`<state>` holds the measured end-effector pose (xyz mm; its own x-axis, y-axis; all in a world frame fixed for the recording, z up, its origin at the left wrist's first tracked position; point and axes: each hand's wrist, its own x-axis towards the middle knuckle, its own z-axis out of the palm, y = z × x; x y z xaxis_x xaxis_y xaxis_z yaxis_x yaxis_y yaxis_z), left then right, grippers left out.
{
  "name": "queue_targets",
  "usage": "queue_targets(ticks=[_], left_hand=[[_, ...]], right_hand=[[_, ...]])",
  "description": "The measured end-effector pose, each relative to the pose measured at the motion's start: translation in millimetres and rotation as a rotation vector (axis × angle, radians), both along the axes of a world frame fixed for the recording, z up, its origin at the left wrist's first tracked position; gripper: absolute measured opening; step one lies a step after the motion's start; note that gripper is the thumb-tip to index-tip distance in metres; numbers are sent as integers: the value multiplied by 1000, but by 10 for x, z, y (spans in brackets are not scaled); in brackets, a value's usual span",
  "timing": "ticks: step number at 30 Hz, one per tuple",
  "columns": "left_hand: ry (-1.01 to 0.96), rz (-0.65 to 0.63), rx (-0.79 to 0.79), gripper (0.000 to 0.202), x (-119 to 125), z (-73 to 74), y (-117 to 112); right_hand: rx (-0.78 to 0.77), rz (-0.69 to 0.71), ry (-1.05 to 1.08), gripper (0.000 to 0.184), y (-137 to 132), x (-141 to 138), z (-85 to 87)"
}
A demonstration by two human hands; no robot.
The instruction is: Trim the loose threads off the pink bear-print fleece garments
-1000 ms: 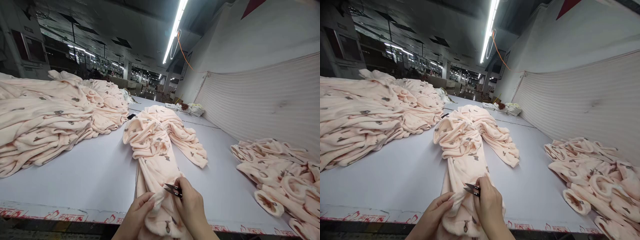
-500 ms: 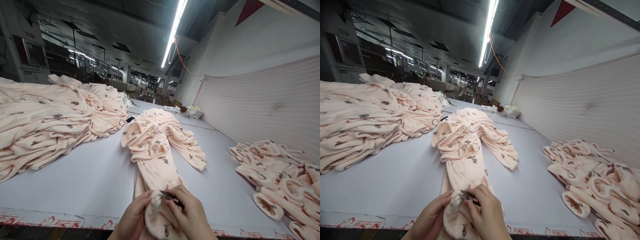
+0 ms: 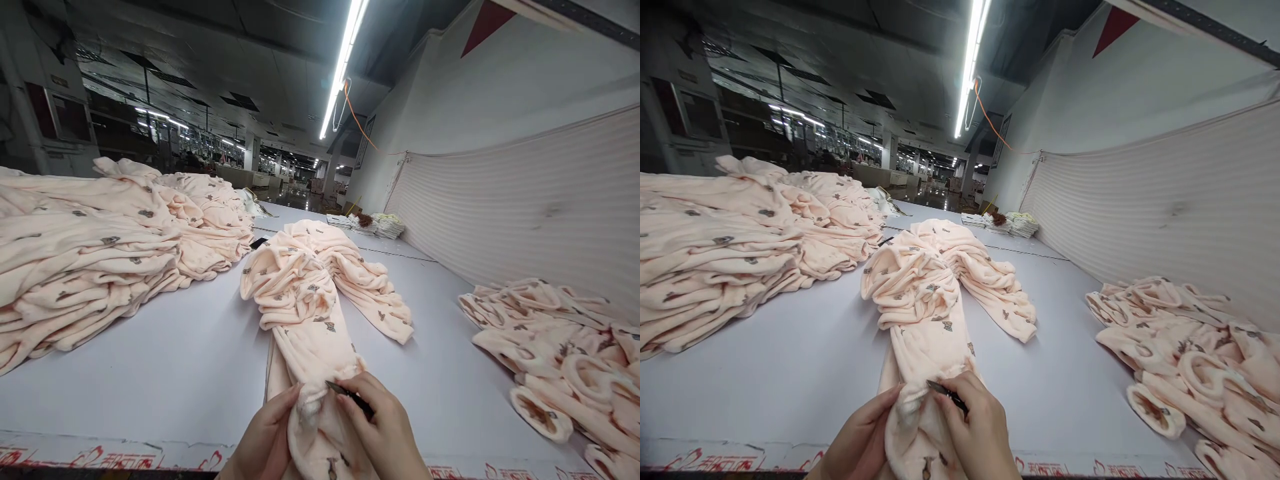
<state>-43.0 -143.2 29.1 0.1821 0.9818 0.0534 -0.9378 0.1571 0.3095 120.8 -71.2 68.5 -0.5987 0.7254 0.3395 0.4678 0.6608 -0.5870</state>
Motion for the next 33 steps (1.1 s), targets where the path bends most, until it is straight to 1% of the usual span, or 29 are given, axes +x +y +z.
queue_targets(ticks=[2, 5, 7, 10, 12, 14, 18, 21, 23, 26, 28, 30, 32, 33], left_hand=[[26, -5, 9, 39, -5, -9, -3], [48, 6, 56, 43, 3, -5, -4], [53, 8, 90, 45, 25, 26, -4], [56, -9, 123, 48, 77, 106, 0], [66, -19, 134, 49, 108, 160, 8], [88, -27, 139, 51, 127, 201, 18], [152, -19, 114, 54, 131, 247, 53], [204, -5, 97, 57, 121, 279, 143], [247, 3, 90, 62, 113, 304, 241], [289, 7, 76, 64, 106, 330, 392], [291, 0, 69, 61, 108, 323, 458], [299, 31, 66, 49, 115, 290, 484], [325, 89, 66, 34, 124, 238, 482], [336, 114, 62, 32, 128, 211, 475]], right_hand=[[-18, 4, 6, 16, 28, 6, 3], [1, -10, -17, 17, 27, 46, 34], [56, 11, -56, 17, -7, 77, 57], [213, 44, -129, 22, -73, 95, 73], [289, 13, -151, 21, -96, 90, 76], [294, -21, -153, 19, -90, 83, 88], [222, -46, -150, 18, -31, 113, 150], [101, -95, -49, 19, -17, 199, 159], [-33, -97, 64, 20, -56, 281, 90], [-261, -56, 216, 29, -165, 406, -105], [-341, -69, 257, 32, -220, 462, -213], [-324, -106, 240, 31, -230, 473, -243], [-223, -120, 195, 25, -199, 427, -204], [-152, -111, 169, 23, -174, 385, -177]])
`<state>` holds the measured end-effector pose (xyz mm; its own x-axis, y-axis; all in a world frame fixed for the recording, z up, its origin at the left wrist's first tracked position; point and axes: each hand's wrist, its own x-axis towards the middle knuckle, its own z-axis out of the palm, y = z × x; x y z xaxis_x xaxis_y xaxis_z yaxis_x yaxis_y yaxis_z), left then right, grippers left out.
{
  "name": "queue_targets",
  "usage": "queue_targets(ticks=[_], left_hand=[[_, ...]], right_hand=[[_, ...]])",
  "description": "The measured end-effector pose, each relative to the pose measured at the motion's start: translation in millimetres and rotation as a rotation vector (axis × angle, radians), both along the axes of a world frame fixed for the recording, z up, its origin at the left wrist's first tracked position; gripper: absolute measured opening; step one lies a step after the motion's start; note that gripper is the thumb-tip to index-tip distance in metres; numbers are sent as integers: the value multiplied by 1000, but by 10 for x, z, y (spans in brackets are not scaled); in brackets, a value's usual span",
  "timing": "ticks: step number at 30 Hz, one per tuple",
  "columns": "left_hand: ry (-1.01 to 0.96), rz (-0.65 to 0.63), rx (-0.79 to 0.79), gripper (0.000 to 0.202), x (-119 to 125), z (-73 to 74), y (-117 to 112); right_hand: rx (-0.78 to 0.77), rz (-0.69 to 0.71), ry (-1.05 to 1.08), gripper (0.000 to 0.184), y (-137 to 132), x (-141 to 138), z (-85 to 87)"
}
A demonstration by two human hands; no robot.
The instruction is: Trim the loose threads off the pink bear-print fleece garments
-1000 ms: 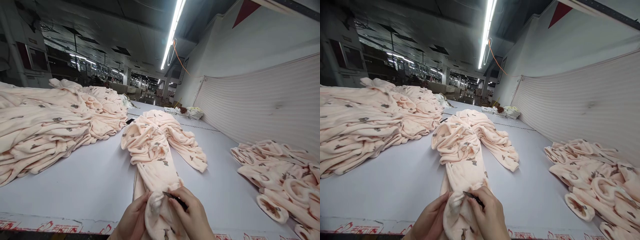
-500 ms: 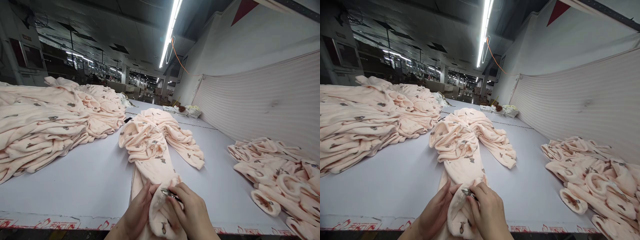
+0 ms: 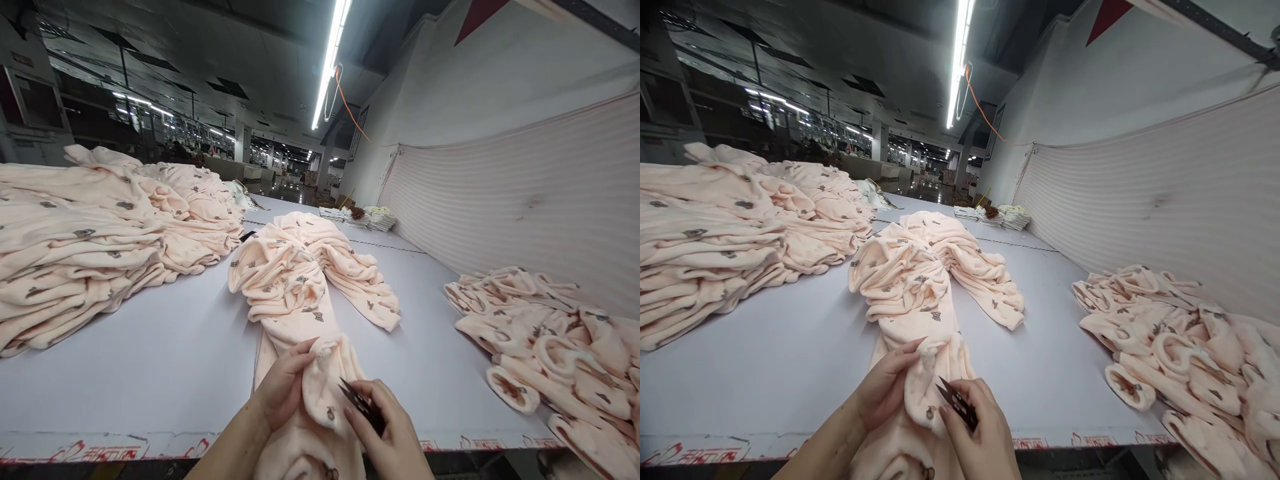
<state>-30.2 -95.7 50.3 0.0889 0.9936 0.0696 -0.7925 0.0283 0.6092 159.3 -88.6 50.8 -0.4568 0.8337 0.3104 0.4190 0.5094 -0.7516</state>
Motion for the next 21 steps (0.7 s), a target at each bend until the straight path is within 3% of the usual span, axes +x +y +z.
queue_targets(ticks=[5, 7, 12, 14, 17, 21], left_hand=[[14, 21, -33, 32, 6, -76, -50], [37, 30, -35, 32, 5, -76, -50], [55, 57, -57, 33, 55, -95, 124], [57, 59, -70, 34, 91, -118, 261], [78, 84, -101, 33, 81, -127, 423], [177, 181, -140, 37, -152, -74, 278]], right_hand=[[413, -71, -160, 26, 158, -243, 27], [475, -102, -218, 26, 204, -268, 19], [289, -48, -133, 22, 73, -161, 30], [225, 77, -111, 23, -75, -165, -48], [122, 183, -252, 36, -224, -257, -259], [18, 148, -288, 19, -68, -347, -379]])
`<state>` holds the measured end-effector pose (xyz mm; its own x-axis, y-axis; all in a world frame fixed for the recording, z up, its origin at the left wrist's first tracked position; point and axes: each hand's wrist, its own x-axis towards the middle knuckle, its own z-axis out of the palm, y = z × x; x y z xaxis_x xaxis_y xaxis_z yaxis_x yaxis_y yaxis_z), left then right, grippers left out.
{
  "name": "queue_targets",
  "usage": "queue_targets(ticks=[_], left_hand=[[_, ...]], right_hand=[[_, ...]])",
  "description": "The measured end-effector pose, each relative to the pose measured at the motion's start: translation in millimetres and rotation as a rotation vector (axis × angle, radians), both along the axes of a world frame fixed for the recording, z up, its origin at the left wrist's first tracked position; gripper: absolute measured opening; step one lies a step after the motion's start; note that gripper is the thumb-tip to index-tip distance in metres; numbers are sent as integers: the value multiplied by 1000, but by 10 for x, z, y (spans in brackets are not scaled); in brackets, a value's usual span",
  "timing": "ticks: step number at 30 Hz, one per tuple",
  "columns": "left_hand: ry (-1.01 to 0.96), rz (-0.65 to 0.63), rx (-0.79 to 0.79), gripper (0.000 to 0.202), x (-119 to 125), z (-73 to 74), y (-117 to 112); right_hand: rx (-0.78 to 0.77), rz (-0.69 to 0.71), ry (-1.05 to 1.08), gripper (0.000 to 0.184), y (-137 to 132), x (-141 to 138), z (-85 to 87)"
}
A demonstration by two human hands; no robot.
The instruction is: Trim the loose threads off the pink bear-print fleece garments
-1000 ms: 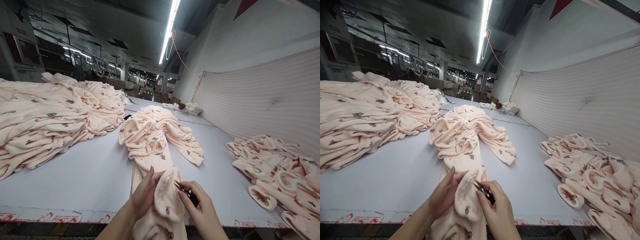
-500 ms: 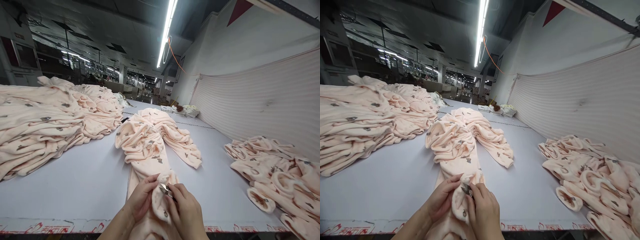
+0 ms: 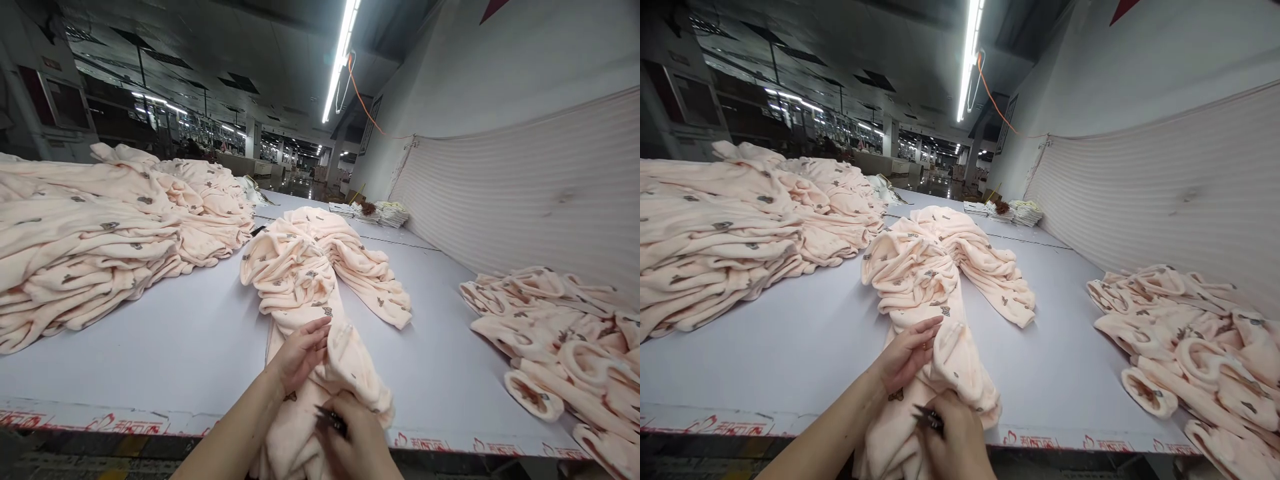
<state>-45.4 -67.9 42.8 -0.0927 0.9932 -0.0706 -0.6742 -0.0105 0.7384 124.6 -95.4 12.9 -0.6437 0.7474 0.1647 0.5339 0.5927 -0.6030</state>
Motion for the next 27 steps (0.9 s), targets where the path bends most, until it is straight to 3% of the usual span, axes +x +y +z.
queue_targets(ticks=[3, 5, 6, 7, 9, 11, 14, 17, 20, 23, 25, 27], left_hand=[[158, 219, -51, 29, -187, -73, -435], [322, 438, -104, 21, -185, -233, -768], [575, 582, -171, 21, -134, -335, -907], [751, 647, -224, 25, -54, -438, -1013], [858, 571, -225, 41, 151, -606, -1101], [761, 532, -191, 56, 343, -677, -1047], [678, 527, -175, 46, 495, -607, -879], [837, 520, -146, 24, 522, -478, -806], [1004, 501, -163, 35, 519, -410, -808], [1109, 348, -162, 46, 499, -390, -786], [1117, 228, -138, 32, 477, -387, -766], [1104, 190, -154, 23, 462, -389, -760]], right_hand=[[-116, -16, 189, 13, 216, 15, 122], [-168, -38, 293, 14, 300, 21, 218], [-191, -50, 334, 15, 319, 15, 256], [-212, -64, 370, 15, 325, 5, 284], [-228, -72, 424, 14, 319, -16, 320], [-195, -40, 436, 13, 323, -11, 349], [-38, 2, 346, 18, 399, 82, 407], [163, -63, 193, 25, 518, 216, 477], [189, -135, 85, 18, 584, 283, 516], [267, -186, -23, 17, 592, 284, 480], [395, -222, -148, 21, 594, 283, 416], [506, -231, -305, 23, 598, 295, 347]])
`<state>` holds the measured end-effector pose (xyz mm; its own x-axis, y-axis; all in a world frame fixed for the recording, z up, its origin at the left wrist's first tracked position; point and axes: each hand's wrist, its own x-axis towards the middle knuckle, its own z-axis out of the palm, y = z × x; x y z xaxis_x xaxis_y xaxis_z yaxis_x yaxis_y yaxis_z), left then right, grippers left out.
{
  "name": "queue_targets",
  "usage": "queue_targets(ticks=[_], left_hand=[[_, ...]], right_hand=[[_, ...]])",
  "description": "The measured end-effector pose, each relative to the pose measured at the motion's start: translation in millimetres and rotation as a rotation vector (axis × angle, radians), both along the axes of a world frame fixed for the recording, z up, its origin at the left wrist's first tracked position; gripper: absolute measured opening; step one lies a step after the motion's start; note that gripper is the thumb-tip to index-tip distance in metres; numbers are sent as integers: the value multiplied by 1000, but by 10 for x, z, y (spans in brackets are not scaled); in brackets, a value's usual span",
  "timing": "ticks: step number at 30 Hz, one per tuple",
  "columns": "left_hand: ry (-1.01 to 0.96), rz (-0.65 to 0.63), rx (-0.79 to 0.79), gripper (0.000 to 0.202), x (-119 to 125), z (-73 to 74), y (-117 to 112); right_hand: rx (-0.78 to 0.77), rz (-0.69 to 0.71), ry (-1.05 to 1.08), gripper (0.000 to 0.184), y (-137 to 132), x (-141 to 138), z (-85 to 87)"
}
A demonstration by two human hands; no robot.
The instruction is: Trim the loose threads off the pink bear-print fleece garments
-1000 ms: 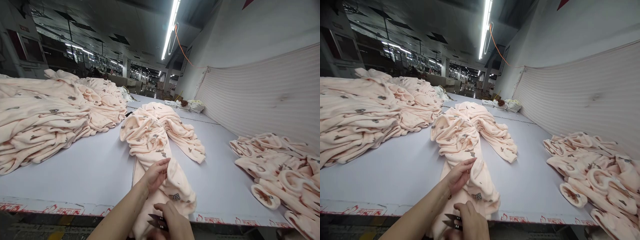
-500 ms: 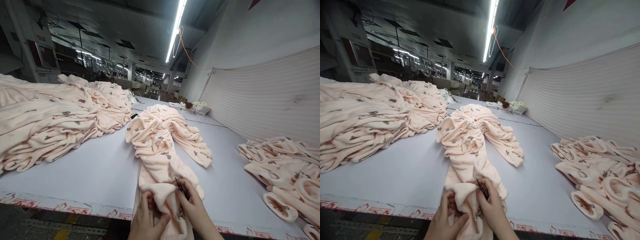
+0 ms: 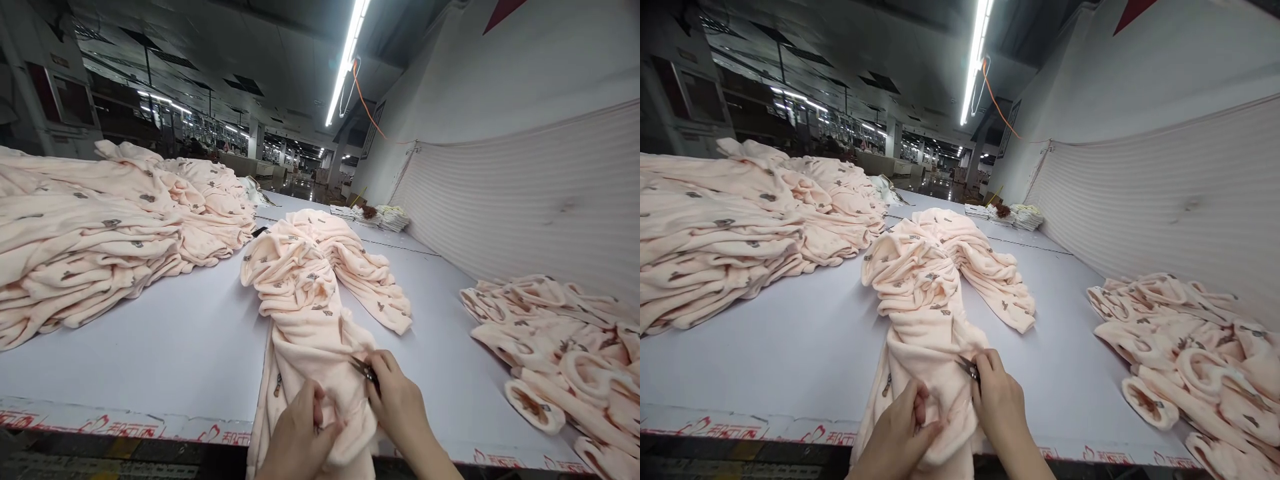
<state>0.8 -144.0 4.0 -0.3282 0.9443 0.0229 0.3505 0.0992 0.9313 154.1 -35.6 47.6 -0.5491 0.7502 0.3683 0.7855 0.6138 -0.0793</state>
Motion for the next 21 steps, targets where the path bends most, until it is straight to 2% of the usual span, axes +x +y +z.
queue_targets(ticks=[3, 5, 9, 11, 14, 17, 21], left_hand=[[2, 38, -14, 27, 0, -5, -13], [18, 26, -2, 33, 14, -13, -3], [132, 4, 132, 35, 60, -37, 107], [153, 8, 148, 31, 76, -42, 177], [120, 18, 86, 28, 82, -36, 239], [116, 14, 51, 30, 85, -36, 242], [120, 6, 57, 32, 107, -48, 231]], right_hand=[[46, -14, -179, 23, -34, 24, -9], [-2, 8, -174, 22, -110, 24, 95], [-252, 214, 45, 27, -343, -43, 430], [-368, 286, 88, 28, -422, -87, 521], [-374, 240, -30, 24, -411, -110, 464], [-205, 184, -240, 22, -307, -72, 286], [-31, 235, -369, 26, -244, -38, 131]])
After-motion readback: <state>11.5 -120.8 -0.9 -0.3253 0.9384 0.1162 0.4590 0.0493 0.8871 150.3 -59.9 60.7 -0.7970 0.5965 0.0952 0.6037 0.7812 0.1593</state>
